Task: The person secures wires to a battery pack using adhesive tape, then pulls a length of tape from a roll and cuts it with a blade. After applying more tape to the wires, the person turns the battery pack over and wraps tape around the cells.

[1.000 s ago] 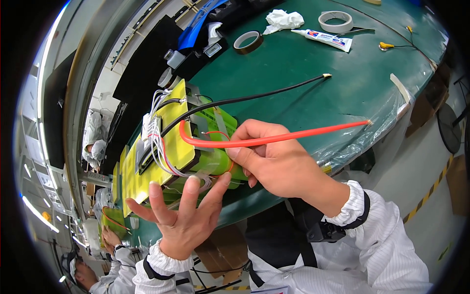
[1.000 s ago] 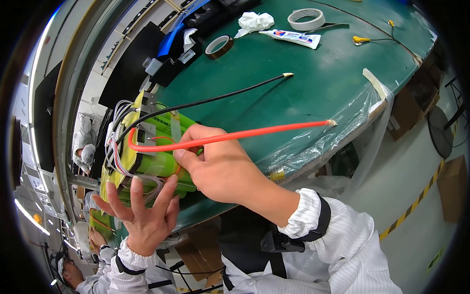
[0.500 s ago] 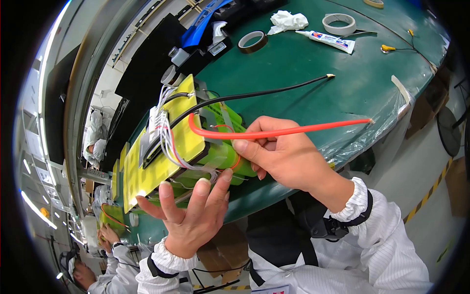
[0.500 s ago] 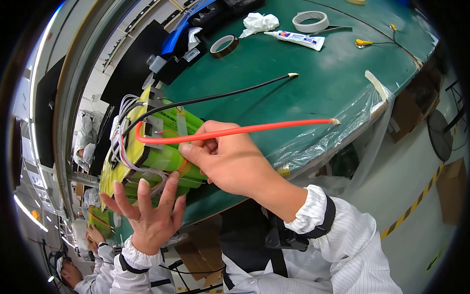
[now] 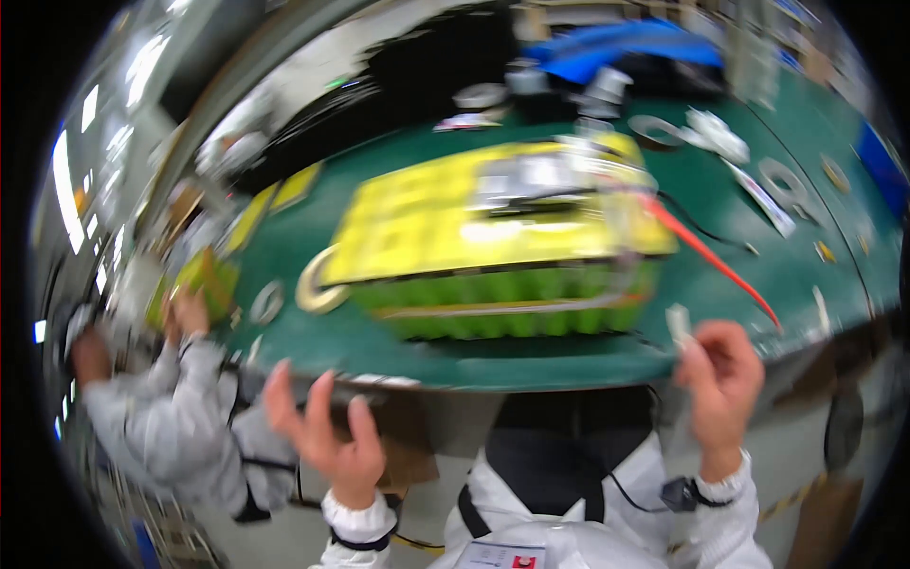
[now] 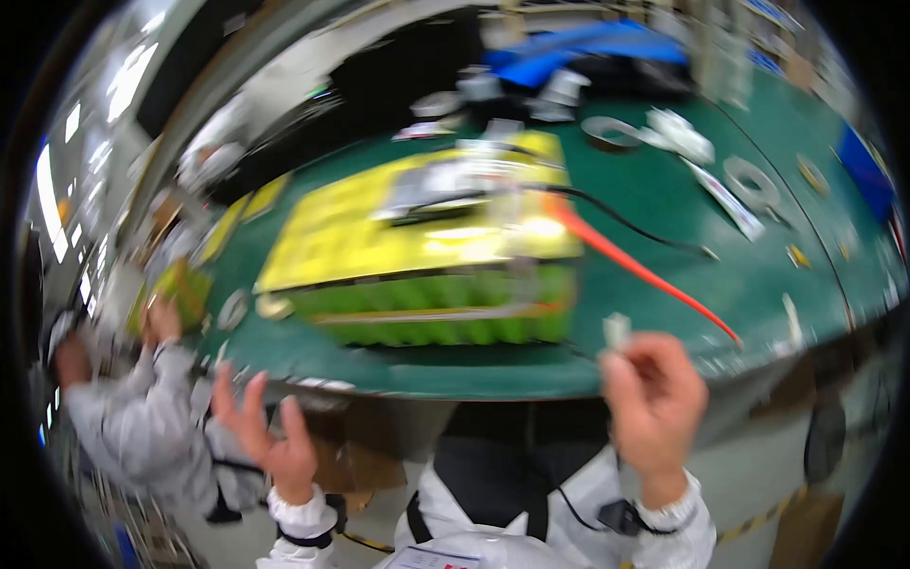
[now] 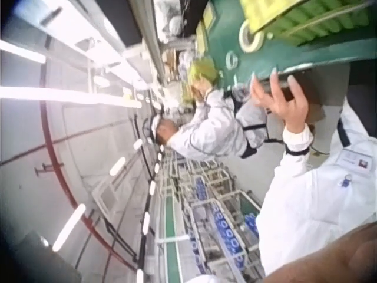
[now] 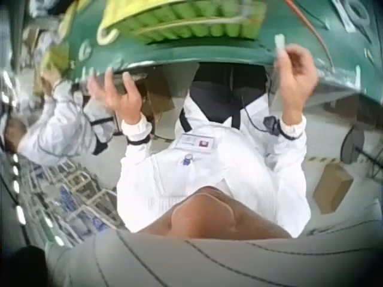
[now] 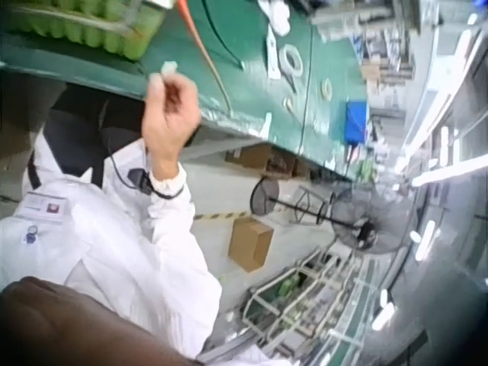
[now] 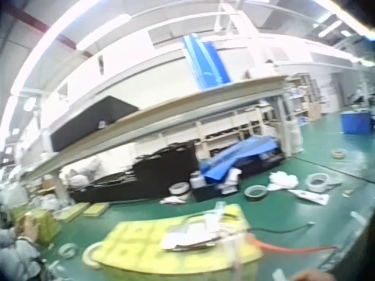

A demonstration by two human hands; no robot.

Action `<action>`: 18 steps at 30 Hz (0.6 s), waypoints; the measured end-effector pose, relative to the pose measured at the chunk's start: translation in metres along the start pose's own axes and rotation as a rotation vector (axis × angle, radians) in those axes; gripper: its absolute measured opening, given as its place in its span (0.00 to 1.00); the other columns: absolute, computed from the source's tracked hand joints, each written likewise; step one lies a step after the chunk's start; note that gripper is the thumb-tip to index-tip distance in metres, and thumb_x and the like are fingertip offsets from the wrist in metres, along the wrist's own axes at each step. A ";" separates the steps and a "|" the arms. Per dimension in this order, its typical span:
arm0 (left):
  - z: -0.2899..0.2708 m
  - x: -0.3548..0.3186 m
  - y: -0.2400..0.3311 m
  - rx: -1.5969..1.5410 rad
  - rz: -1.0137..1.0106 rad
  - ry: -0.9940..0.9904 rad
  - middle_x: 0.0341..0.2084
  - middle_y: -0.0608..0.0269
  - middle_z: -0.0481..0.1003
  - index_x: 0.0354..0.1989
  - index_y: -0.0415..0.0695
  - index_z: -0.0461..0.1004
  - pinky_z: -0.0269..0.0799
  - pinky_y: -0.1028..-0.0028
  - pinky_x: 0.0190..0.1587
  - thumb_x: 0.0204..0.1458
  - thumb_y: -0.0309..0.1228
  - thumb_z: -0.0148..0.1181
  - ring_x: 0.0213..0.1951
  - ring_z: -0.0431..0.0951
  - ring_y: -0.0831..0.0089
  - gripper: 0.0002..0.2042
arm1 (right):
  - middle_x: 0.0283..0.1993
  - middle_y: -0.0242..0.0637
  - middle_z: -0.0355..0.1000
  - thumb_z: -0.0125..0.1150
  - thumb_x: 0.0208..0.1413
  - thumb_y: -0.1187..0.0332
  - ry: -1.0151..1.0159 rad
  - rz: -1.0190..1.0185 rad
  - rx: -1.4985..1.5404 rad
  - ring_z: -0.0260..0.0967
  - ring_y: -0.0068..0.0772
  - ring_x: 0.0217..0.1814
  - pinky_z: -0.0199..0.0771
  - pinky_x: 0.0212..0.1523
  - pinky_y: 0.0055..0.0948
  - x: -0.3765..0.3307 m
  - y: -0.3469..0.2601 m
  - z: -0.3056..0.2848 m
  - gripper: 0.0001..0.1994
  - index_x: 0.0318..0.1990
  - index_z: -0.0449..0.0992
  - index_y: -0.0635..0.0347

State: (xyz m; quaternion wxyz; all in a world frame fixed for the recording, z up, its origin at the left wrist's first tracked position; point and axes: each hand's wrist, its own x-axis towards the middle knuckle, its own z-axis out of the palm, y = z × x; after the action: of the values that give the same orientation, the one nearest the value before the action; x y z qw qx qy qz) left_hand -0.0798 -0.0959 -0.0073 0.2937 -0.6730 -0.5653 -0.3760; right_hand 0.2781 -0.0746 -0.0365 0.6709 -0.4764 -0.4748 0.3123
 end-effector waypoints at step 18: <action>0.028 0.094 -0.223 0.134 -0.296 -0.490 0.32 0.55 0.80 0.39 0.46 0.82 0.76 0.63 0.43 0.45 0.30 0.66 0.41 0.79 0.57 0.11 | 0.26 0.23 0.60 0.59 0.61 0.75 -0.036 -0.306 -0.513 0.53 0.13 0.24 0.52 0.24 0.17 -0.025 0.016 0.009 0.04 0.35 0.69 0.61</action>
State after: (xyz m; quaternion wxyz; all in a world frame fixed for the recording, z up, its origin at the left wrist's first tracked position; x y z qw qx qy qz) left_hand -0.2866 0.0196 0.0497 0.1344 -0.6331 -0.7348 -0.2028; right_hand 0.2617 -0.0882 -0.0593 0.5592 -0.5476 -0.6165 0.0858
